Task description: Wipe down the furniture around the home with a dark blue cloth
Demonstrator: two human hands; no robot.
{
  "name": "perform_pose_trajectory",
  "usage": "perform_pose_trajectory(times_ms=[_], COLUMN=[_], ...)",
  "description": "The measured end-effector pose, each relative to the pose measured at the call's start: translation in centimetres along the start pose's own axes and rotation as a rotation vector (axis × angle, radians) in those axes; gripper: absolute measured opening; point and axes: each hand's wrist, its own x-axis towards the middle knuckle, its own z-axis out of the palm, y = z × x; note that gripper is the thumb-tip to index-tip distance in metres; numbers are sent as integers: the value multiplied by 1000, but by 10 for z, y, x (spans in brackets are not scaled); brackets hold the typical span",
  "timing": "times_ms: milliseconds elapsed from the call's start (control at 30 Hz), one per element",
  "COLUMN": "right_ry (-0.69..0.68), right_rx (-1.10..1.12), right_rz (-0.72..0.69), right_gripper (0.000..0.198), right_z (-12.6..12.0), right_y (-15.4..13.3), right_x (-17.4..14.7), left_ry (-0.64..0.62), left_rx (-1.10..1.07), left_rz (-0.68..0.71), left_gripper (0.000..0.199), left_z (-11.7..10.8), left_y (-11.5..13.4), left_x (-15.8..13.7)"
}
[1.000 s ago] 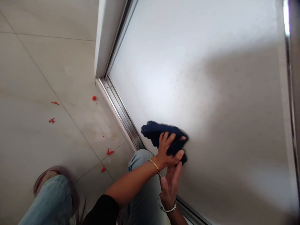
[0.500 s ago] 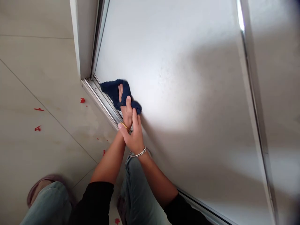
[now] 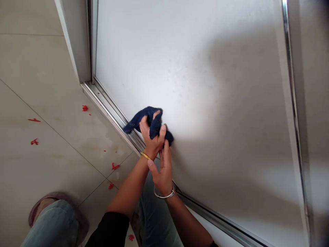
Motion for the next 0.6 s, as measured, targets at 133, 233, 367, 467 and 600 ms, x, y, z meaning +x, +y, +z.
perform_pose_trajectory(times_ms=[133,233,367,467,600], right_ry=[34,29,-7,-8,8], right_rx=[-2,-13,10,45,48], right_rz=[21,26,0,-10,25], right_gripper=[91,91,90,90,91], right_z=[7,0,-8,-4,1], right_y=[-12,-4,-2,-10,-10], right_x=[3,-3,-1,4,-2], left_ry=[34,-10,20,42,25], left_rx=[-25,-29,-1,-26,-23], left_rz=[39,25,31,84,86], left_gripper=[59,57,62,60,52], left_z=[-4,-2,-1,-4,-7], left_y=[5,4,6,9,6], left_x=[9,-2,1,12,4])
